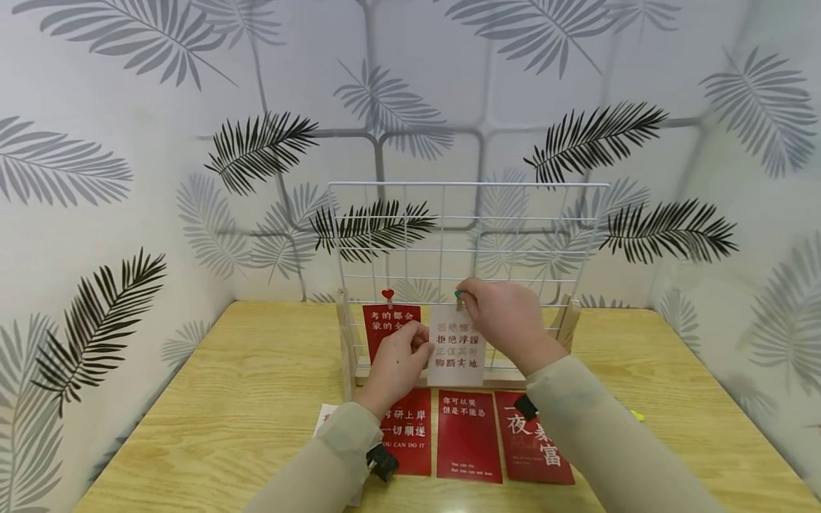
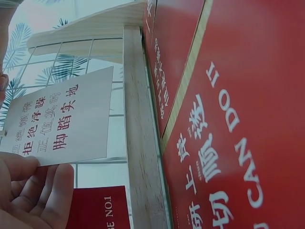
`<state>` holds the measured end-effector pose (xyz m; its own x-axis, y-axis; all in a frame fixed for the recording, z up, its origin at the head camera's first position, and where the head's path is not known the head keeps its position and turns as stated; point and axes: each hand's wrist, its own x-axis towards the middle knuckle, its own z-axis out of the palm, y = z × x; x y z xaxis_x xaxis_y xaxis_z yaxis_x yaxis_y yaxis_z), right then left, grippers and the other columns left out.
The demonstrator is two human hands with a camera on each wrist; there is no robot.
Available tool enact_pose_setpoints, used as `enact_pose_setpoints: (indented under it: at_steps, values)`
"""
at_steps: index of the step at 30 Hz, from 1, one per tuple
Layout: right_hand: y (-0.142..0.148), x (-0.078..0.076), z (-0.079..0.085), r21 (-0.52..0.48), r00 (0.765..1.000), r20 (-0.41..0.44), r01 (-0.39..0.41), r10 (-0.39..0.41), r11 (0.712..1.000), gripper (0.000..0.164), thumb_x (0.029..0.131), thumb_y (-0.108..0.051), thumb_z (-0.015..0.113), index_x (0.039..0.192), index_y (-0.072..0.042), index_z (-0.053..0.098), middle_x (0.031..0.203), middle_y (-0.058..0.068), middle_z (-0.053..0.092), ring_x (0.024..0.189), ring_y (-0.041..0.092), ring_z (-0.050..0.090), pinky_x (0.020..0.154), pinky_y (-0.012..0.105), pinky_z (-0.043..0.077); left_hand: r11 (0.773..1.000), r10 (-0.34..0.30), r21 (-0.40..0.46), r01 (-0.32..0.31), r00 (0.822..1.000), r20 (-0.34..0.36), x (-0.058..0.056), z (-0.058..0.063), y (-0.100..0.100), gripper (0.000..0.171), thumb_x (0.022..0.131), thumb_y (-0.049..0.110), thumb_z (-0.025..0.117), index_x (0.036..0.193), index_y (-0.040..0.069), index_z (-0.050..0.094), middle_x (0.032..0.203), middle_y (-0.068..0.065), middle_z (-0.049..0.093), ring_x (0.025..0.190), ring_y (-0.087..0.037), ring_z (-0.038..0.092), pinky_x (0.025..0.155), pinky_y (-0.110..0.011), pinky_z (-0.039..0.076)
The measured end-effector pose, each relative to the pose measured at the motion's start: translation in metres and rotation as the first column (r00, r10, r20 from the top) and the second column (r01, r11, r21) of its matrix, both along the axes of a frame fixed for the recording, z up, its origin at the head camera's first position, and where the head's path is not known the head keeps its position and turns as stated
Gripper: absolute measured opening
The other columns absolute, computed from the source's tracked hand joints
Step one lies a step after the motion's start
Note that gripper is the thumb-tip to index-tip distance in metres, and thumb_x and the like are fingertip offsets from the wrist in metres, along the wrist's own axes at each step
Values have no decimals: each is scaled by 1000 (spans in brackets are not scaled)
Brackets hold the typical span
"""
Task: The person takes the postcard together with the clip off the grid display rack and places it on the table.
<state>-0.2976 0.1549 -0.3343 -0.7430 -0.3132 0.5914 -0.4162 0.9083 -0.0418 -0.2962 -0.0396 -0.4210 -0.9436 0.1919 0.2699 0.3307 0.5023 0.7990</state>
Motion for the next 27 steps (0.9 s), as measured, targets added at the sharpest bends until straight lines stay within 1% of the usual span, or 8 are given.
enact_pose_setpoints:
  at_steps: [10,13,21,27]
  values:
    - [0,2,0,-5,1000,15,-5,6,1000,13,99,-25,68,108,-20,76,83,-3,75,51,8,53,46,29,45,1000,1,-13,-1,1000,7,2,1,0,4,101,20,65,103,19,61,89,5,61,75,-14,60,69,-31,54]
    - [1,2,0,-14,1000,16,-13,13,1000,11,98,-24,68,106,-20,75,81,-4,74,50,8,52,46,30,45,1000,-1,-16,1,1000,10,3,2,0,4,101,20,65,103,19,61,89,5,61,76,-14,60,69,-31,53]
    - [2,4,0,-42,998,-8,-63,63,997,4,98,-20,68,97,-19,72,74,-4,70,49,9,51,46,32,43,1000,-15,-9,16,999,29,2,3,-1,5,101,20,65,103,18,61,89,4,61,76,-15,60,69,-31,53]
    - [3,5,0,-71,996,-7,-85,84,994,3,98,-19,67,97,-17,70,73,-3,69,49,9,49,46,31,42,1000,-12,-24,12,1000,27,2,4,-2,5,100,20,65,102,17,61,89,4,61,76,-15,60,69,-31,53]
